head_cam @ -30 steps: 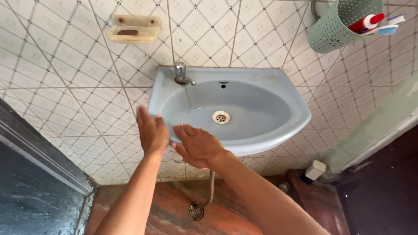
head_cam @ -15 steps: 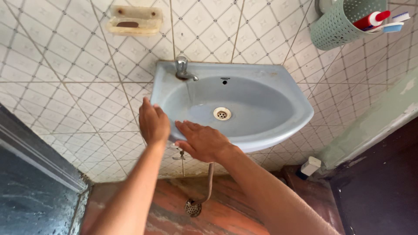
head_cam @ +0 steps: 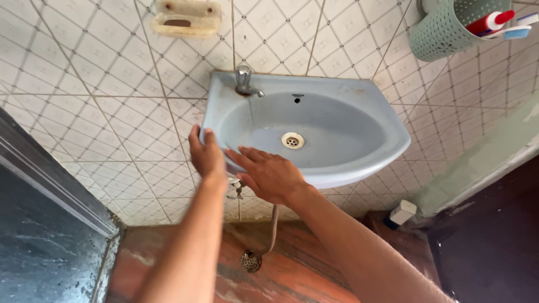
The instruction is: The person aligns a vertical drain pipe and then lifts and positions a light blue wall-mounted sink onto the pipe. They repeatedly adjust and press the sink to secure it in place against the tiled wall.
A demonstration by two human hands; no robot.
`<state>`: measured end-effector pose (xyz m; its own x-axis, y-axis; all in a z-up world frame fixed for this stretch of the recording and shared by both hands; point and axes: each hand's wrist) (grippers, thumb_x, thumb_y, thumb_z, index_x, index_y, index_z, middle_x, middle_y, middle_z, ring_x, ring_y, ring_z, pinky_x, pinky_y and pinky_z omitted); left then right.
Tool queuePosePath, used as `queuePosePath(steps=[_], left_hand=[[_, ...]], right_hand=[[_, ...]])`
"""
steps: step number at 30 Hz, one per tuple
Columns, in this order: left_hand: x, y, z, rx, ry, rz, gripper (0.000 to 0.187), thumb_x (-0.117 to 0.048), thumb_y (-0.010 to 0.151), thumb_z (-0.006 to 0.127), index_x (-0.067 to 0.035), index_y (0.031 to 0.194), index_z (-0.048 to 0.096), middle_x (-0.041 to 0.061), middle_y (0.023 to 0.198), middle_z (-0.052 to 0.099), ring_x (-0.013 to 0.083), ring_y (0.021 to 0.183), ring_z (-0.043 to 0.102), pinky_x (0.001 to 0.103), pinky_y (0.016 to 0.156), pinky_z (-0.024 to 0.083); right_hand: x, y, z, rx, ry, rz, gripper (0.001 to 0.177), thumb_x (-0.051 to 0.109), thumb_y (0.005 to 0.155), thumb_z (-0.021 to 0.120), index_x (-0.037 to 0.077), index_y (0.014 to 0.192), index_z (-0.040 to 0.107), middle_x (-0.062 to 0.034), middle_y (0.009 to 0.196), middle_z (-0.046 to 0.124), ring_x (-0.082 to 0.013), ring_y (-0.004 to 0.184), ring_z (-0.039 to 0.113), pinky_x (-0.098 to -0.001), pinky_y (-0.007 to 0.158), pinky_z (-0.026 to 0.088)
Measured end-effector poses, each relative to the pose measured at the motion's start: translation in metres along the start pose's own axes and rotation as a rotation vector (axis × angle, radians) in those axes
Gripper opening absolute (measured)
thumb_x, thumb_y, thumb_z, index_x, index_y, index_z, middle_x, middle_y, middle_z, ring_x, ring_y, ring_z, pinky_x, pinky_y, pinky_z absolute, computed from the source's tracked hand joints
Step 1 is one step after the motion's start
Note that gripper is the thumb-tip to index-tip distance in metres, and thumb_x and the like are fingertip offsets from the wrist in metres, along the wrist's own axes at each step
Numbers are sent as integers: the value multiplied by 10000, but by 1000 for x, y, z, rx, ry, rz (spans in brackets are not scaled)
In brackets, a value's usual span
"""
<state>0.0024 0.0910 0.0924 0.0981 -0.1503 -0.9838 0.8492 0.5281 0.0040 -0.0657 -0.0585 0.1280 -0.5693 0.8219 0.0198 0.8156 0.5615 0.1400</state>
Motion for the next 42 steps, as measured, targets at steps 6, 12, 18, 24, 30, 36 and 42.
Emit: queuePosePath(steps=[6, 12, 18, 24, 30, 36, 42], left_hand=[[-11, -67, 32, -224, -296, -301, 690, -539, 972, 428, -194, 1551, 276, 136, 1539, 429, 323, 1308, 558, 462, 1036, 525], [-19, -140, 58, -140, -433, -576, 878, -685, 893, 394, -132, 1546, 201, 185, 1452, 475, 333, 1259, 612, 451, 977, 605], [4, -157, 58, 153, -135, -630, 928, -787, 917, 340, -23, 1442, 396, 177, 1267, 582, 279, 1114, 669, 361, 942, 603], [1, -138, 49, 419, 168, -678, 969, -737, 991, 178, 80, 1271, 617, 183, 919, 744, 278, 883, 752, 349, 739, 652], [4, -141, 55, 672, 332, -649, 885, -676, 1005, 155, 55, 1359, 506, 216, 1164, 753, 290, 1020, 754, 370, 760, 638], [8, -145, 59, 683, 416, -609, 804, -661, 997, 191, -51, 1477, 402, 201, 1238, 729, 300, 1080, 734, 393, 813, 622], [-6, -137, 60, 747, 569, -626, 784, -634, 1021, 177, -57, 1501, 405, 215, 1232, 735, 294, 1032, 730, 403, 810, 606]], right_hand=[[-22, -39, 8, -263, -205, -122, 728, 421, 907, 661, 137, 1519, 388, -111, 1501, 536, -270, 1344, 548, -426, 1106, 443], [-77, -91, -1, -270, -193, -118, 611, 495, 953, 572, 132, 1441, 512, -103, 1397, 615, -265, 1291, 579, -447, 1166, 366], [-112, -130, 2, -346, -1, 443, 443, 459, 1107, 314, 213, 1310, 622, -91, 1437, 610, -298, 1447, 476, -531, 1287, 231], [-108, -107, 26, -688, 507, 1142, 910, 399, 971, 595, 34, 1608, 58, -269, 1661, -2, -512, 1494, 135, -630, 1139, 278], [-126, -81, 37, -805, 1955, 1217, 754, 381, 894, 623, 23, 1502, 358, -212, 1499, 455, -366, 1343, 532, -520, 1068, 526], [-193, -91, 24, -878, 1861, 1338, 677, 205, 807, 783, 50, 1405, 507, -169, 1388, 591, -350, 1256, 623, -543, 1023, 566], [-242, -105, 12, -986, 1834, 1299, 684, 329, 918, 691, 70, 1492, 422, -147, 1440, 555, -334, 1292, 590, -548, 1060, 514]])
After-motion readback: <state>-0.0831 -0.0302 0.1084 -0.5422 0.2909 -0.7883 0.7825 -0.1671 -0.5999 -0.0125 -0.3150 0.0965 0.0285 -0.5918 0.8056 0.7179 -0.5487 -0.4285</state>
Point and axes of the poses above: each hand's wrist, its own y-axis towards the middle knuckle, its own z-axis out of the palm, x = y × z
